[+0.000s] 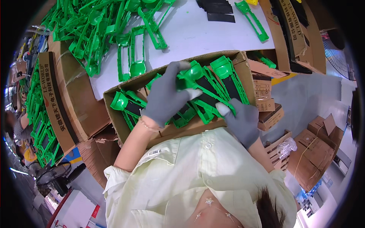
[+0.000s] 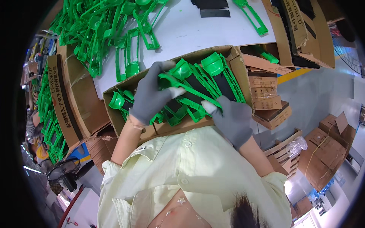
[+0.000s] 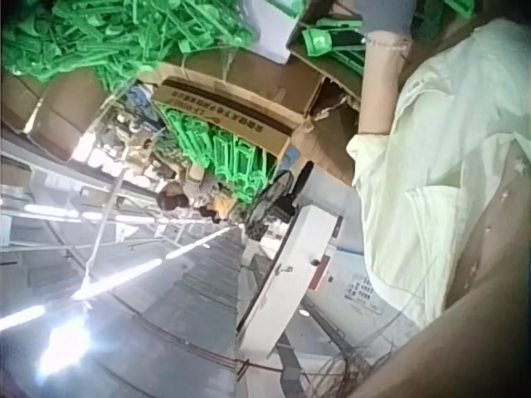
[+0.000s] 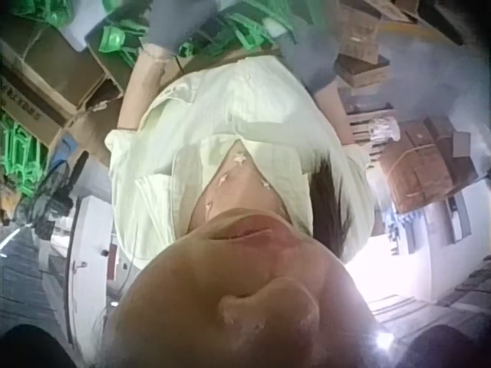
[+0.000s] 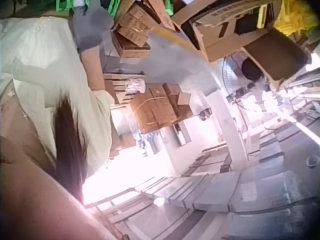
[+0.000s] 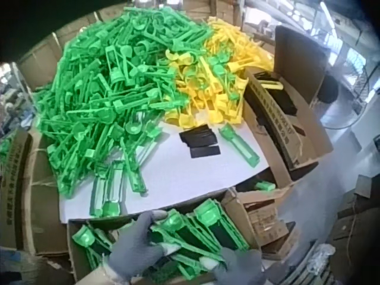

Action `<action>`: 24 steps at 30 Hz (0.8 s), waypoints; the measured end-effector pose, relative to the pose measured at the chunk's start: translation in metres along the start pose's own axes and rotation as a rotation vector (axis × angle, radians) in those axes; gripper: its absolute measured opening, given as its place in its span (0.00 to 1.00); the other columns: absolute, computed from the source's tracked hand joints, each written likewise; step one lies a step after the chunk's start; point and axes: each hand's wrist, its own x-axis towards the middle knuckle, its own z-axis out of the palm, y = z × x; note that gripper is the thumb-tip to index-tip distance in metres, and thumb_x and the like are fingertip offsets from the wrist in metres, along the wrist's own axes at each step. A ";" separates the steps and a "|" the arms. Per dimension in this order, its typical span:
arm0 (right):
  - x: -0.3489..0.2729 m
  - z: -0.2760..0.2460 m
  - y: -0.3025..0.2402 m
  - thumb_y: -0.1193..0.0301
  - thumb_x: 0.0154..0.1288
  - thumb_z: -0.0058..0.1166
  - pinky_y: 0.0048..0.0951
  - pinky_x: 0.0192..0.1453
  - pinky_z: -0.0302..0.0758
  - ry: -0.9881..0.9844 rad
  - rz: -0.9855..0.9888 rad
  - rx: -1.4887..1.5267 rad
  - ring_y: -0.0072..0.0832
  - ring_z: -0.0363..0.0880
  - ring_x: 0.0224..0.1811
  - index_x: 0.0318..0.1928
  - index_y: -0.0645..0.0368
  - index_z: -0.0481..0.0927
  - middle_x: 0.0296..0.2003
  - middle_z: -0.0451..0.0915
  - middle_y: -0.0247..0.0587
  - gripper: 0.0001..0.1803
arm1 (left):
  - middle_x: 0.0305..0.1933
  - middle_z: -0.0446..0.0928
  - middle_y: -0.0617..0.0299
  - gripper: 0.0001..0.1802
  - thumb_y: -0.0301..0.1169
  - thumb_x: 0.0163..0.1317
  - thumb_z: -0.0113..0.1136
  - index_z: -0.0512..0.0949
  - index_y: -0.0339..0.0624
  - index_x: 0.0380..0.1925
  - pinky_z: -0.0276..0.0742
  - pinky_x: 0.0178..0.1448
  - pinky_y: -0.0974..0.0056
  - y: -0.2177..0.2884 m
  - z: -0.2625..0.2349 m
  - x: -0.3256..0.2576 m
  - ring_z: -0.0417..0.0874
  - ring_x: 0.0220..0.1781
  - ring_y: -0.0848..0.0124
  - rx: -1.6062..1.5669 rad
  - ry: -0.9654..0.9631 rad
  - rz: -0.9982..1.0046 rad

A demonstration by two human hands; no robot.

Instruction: Assembling plastic components by attaching foam strips to green housings.

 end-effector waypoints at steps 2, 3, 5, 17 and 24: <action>-0.008 -0.008 0.003 0.52 0.56 0.58 0.30 0.25 0.69 -0.014 -0.008 0.013 0.28 0.75 0.19 0.35 0.58 0.80 0.16 0.75 0.41 0.21 | 0.43 0.77 0.53 0.38 0.37 0.42 0.71 0.66 0.46 0.55 0.77 0.34 0.61 0.004 0.008 0.009 0.82 0.37 0.56 0.131 0.032 0.129; -0.009 -0.013 0.003 0.52 0.54 0.60 0.30 0.25 0.69 -0.041 -0.017 0.026 0.29 0.75 0.19 0.37 0.56 0.81 0.16 0.75 0.40 0.21 | 0.43 0.75 0.54 0.38 0.39 0.42 0.71 0.66 0.46 0.55 0.77 0.33 0.59 0.008 0.009 0.013 0.82 0.35 0.56 0.326 -0.009 0.140; -0.003 -0.038 -0.006 0.52 0.52 0.61 0.29 0.26 0.70 -0.073 0.016 0.059 0.30 0.76 0.19 0.39 0.55 0.81 0.16 0.75 0.40 0.21 | 0.43 0.71 0.56 0.40 0.41 0.41 0.71 0.66 0.46 0.56 0.75 0.29 0.57 0.010 0.008 0.015 0.81 0.31 0.56 0.587 -0.071 0.127; 0.239 -0.062 0.044 0.61 0.55 0.59 0.30 0.45 0.74 0.319 -0.355 -0.224 0.32 0.80 0.38 0.46 0.52 0.77 0.45 0.77 0.36 0.18 | 0.35 0.77 0.55 0.19 0.48 0.51 0.62 0.78 0.45 0.34 0.75 0.39 0.55 -0.038 -0.075 0.099 0.80 0.37 0.56 0.827 0.469 -0.006; 0.257 -0.064 0.038 0.63 0.51 0.61 0.33 0.48 0.73 0.286 -0.347 -0.376 0.35 0.78 0.44 0.45 0.51 0.76 0.44 0.76 0.37 0.20 | 0.38 0.77 0.56 0.18 0.44 0.52 0.61 0.77 0.46 0.39 0.75 0.44 0.55 -0.022 -0.077 0.198 0.79 0.41 0.56 0.976 0.326 0.185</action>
